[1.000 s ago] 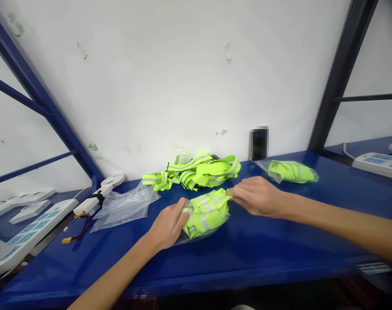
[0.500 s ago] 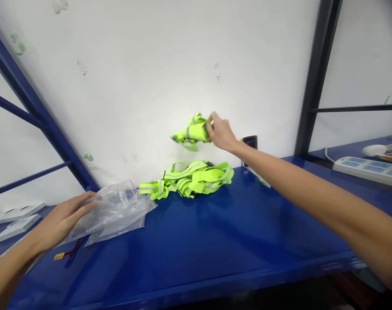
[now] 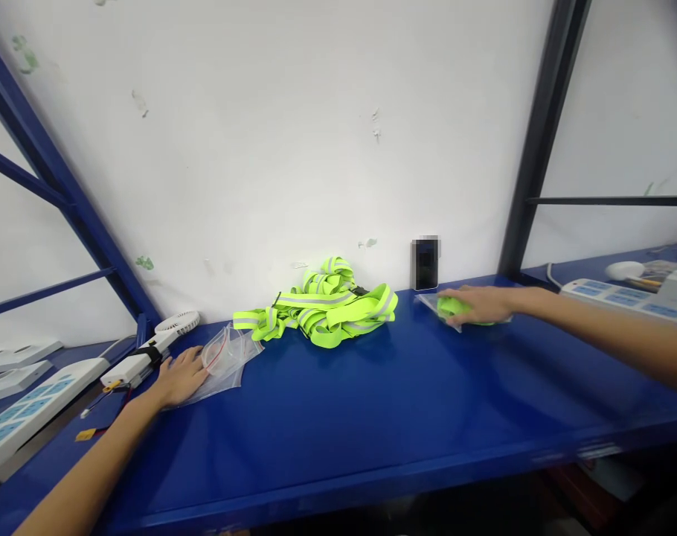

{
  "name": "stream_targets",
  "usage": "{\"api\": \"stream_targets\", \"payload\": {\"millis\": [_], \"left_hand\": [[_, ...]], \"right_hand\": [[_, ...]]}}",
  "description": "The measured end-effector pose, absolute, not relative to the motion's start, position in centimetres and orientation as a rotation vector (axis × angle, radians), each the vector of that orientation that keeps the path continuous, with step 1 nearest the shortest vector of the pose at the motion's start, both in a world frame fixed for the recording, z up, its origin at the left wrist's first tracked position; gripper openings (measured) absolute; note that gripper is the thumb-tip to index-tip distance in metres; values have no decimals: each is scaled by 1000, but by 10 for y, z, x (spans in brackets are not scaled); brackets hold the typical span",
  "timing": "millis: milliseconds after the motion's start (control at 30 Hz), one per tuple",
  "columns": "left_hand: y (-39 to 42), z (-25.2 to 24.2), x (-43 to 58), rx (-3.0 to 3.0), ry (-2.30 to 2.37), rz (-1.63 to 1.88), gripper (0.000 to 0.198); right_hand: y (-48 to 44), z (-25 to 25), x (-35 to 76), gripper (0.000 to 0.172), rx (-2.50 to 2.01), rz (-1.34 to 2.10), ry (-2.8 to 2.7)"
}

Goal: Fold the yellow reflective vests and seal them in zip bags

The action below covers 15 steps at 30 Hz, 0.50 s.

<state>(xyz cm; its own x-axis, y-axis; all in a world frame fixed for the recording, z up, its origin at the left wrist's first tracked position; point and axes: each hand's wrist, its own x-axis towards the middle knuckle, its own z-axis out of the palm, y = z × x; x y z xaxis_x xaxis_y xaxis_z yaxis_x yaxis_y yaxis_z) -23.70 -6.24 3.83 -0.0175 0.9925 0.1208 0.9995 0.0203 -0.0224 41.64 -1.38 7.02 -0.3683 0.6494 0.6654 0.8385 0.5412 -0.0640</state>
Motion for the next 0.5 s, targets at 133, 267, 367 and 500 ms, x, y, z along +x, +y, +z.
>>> {"api": "stream_targets", "payload": {"millis": [133, 267, 367, 500], "left_hand": [[-69, 58, -235, -2259, -2189, -312, 58], [-75, 102, -224, -2309, -2055, -768, 58], [-83, 130, -186, -2168, -1862, -974, 47], [-94, 136, -98, -2415, -1471, -1036, 38]], "right_hand": [[-48, 73, 415, 71, -1383, -121, -2529], [-99, 82, 376, 89, -1366, -91, -2723], [-135, 82, 326, 85, -1103, -225, -2807], [-150, 79, 253, 82, -774, -276, -2841]]}}
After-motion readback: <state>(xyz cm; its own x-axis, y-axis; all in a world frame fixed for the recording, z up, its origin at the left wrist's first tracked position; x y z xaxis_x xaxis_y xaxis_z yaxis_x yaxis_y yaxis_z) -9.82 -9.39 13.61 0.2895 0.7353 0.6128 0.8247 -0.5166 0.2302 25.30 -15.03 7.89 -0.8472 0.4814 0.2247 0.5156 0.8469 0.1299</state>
